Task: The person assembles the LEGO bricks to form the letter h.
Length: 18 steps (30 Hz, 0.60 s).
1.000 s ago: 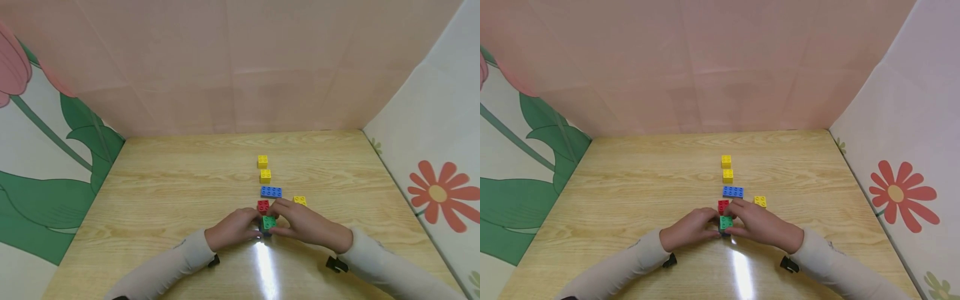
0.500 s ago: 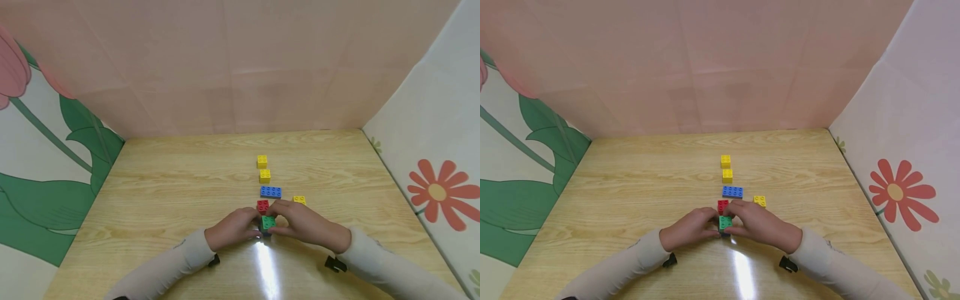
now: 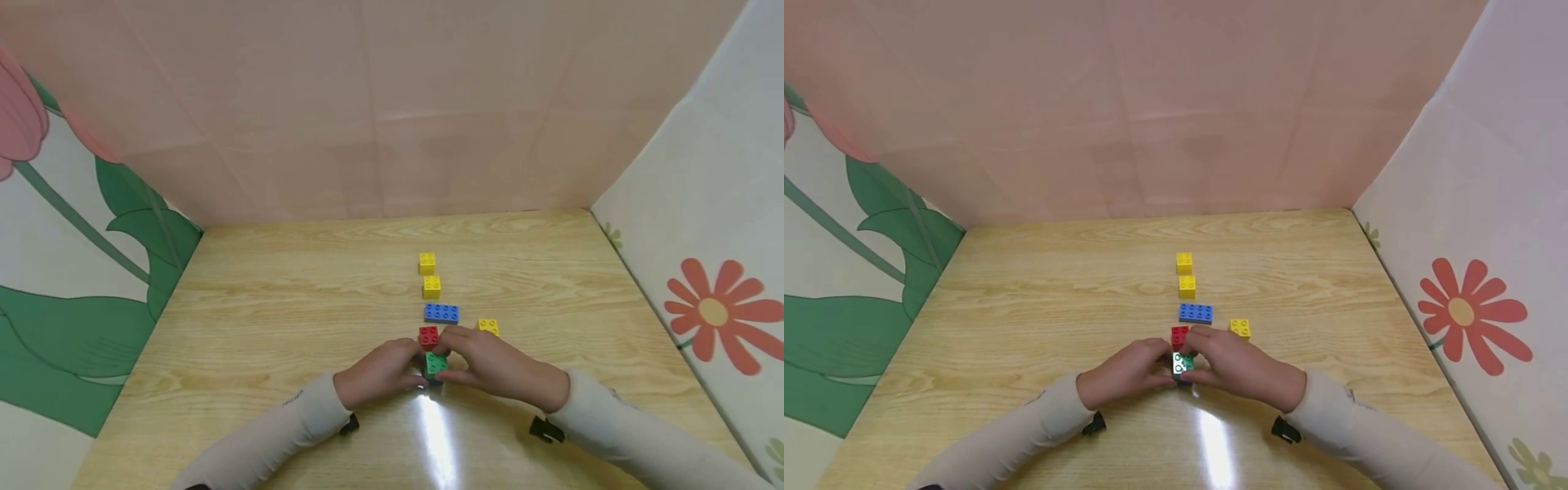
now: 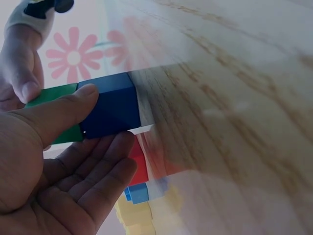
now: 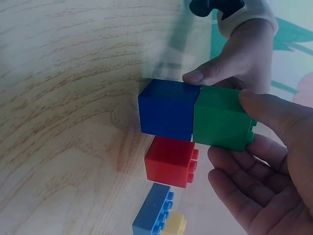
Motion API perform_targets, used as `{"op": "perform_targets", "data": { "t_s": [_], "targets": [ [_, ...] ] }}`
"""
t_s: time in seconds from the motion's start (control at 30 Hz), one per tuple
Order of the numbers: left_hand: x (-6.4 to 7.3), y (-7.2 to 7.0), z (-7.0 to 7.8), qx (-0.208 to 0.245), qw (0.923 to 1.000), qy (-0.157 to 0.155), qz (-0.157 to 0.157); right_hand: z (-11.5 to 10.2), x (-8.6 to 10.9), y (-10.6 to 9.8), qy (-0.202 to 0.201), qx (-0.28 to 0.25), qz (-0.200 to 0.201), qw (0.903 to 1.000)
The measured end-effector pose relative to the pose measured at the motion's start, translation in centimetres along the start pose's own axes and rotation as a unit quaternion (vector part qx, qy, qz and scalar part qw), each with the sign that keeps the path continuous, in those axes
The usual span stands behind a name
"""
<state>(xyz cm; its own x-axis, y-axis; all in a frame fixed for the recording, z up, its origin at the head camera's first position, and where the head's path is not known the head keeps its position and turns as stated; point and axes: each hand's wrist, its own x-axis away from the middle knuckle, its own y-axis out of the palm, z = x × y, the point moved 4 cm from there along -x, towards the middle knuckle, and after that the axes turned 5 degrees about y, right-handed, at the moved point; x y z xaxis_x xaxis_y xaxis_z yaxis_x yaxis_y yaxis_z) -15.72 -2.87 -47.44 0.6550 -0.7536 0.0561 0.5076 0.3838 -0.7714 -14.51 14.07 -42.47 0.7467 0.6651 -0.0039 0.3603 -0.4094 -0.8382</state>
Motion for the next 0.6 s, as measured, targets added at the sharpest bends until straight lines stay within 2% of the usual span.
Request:
{"op": "perform_targets", "data": {
  "t_s": [0.27,0.6],
  "targets": [
    [-0.07,0.06,-0.09,-0.005,1.0,0.005,0.004,0.19,-0.07,-0.04,-0.001,-0.012,-0.004,0.9999],
    [-0.13,0.04,-0.07,0.013,0.9999,0.003,0.002,0.37,-0.22,0.12,0.0,-0.016,-0.019,0.9997]
  ]
}}
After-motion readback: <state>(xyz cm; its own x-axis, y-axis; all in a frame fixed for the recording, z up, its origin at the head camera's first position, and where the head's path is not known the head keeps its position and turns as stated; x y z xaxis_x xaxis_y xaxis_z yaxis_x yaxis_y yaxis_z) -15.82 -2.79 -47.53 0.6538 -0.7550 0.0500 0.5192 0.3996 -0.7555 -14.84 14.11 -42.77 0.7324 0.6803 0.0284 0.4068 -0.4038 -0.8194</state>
